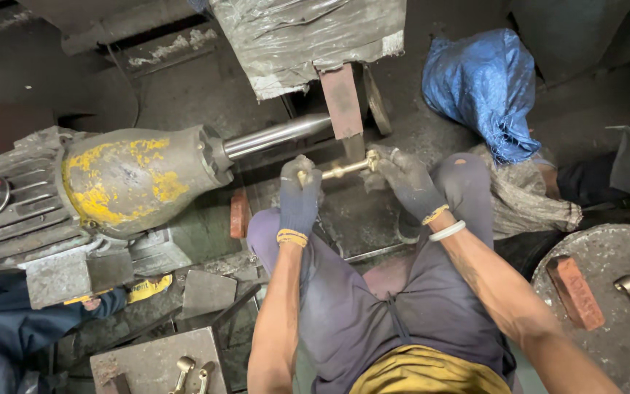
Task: The person sits on the floor and uses a bench grinder to smooth and shape small brass-colored metal parts. They hold each part with gloved hands, pressing it against the rotating grinding wheel, then rotate the part to grind different sides. Finished parts are placed on a nearby metal plate.
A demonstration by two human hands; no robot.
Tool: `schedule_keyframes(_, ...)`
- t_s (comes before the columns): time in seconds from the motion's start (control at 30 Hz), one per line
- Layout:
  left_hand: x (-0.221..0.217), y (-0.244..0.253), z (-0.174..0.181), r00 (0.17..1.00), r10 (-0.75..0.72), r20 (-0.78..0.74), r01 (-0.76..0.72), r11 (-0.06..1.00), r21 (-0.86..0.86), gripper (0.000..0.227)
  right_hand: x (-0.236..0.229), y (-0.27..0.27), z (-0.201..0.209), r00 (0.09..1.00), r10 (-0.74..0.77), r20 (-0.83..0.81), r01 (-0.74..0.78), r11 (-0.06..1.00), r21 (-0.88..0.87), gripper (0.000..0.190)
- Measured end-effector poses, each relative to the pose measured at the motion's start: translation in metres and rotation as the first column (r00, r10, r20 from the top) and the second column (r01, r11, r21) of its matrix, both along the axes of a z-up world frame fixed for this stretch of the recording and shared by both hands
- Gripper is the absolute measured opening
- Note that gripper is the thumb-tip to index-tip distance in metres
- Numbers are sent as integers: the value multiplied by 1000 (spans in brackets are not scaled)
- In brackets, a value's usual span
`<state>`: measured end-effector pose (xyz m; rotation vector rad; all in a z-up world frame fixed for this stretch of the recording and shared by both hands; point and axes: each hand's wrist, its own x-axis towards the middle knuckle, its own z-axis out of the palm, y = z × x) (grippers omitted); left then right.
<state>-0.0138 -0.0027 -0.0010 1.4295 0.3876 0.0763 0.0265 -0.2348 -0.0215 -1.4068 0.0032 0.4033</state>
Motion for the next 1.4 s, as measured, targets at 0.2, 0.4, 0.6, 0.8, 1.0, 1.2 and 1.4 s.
schedule_keyframes(0.2, -2, 1, -3, 824, -109, 556, -230, 833, 503, 29, 0, 5, 10, 986, 0, 164, 9, 999, -52, 35)
schedule_keyframes(0.4, 6, 2, 1, 995, 13, -96, -16, 1000, -26, 24, 5, 5, -16, 998, -12, -58, 17, 995, 95, 38)
schedule_keyframes(0.6, 20, 15, -17, 941, -122, -317, 47, 971, -235, 20, 15, 0, -30, 997, 72, -41, -70, 996, 53, 26)
schedule_keyframes(0.8, 35, 23, -30, 896, -230, -380, 122, 950, -288, 44, 23, 12, -12, 944, 93, -315, 15, 946, 325, 16)
schedule_keyframes(1.0, 4, 4, 1, 990, -31, -139, -4, 969, -246, 18, 3, 12, 15, 988, 3, -158, 31, 976, 217, 23)
schedule_keyframes(1.2, 11, -2, 0, 998, 55, -25, -56, 997, -46, 25, 2, 8, 13, 999, -39, -4, 39, 999, -27, 24)
schedule_keyframes(1.4, 25, -4, -6, 950, -70, -303, -4, 971, -239, 17, 11, 8, 14, 975, -28, -221, 51, 994, 99, 23)
